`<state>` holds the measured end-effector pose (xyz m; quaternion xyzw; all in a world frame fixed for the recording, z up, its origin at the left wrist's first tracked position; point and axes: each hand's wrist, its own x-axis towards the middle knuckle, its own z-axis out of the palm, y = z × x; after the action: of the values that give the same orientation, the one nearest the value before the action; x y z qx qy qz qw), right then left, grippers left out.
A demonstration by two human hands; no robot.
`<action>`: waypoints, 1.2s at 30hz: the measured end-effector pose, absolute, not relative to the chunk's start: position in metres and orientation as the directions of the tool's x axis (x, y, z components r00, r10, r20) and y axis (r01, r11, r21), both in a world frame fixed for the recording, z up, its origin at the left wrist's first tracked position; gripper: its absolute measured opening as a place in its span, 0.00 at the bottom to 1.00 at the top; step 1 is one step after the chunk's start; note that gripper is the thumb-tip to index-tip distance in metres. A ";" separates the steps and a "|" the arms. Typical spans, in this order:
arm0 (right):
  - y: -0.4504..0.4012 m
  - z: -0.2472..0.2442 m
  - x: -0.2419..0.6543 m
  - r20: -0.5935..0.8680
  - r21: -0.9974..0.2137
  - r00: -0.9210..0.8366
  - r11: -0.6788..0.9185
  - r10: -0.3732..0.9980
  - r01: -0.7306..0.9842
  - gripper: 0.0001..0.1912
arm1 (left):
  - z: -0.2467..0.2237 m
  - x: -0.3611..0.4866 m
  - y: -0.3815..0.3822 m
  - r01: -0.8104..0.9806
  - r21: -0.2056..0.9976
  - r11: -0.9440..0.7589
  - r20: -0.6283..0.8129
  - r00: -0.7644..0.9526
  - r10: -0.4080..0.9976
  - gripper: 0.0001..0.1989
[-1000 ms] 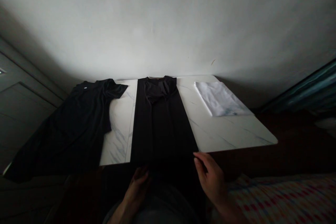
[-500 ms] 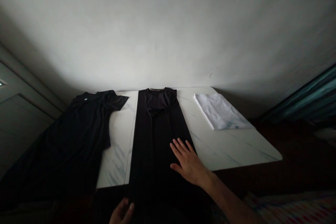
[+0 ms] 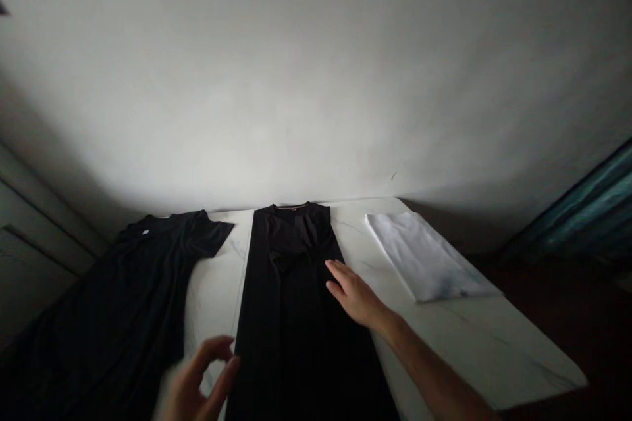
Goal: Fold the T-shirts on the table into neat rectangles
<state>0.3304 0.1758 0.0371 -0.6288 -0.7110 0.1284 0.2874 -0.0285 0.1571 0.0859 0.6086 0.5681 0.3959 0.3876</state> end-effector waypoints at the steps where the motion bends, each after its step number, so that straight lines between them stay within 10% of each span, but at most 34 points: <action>1: 0.204 0.039 0.343 0.261 -0.548 -0.001 0.149 0.965 0.823 0.26 | 0.093 -0.007 0.185 0.382 0.913 -0.142 0.101 0.126 0.987 0.21; 6: 0.332 0.051 0.399 0.231 -0.454 0.177 -0.055 0.957 0.889 0.23 | 0.100 0.115 0.335 0.425 0.781 -0.458 0.248 0.461 0.852 0.14; 13: 0.422 0.057 0.442 0.200 -0.365 0.030 0.046 0.979 0.930 0.26 | 0.068 0.217 0.468 0.700 0.495 -0.514 0.069 0.558 0.827 0.17; 36: 0.456 0.042 0.457 0.199 -0.400 -0.076 0.152 0.977 0.904 0.08 | 0.085 0.232 0.493 0.771 0.274 -0.575 -0.163 0.627 0.762 0.07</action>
<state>0.4570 0.4557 0.0421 -0.6456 -0.7284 0.0860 0.2126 0.2316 0.4929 0.0852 0.8874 0.4319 -0.0134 0.1609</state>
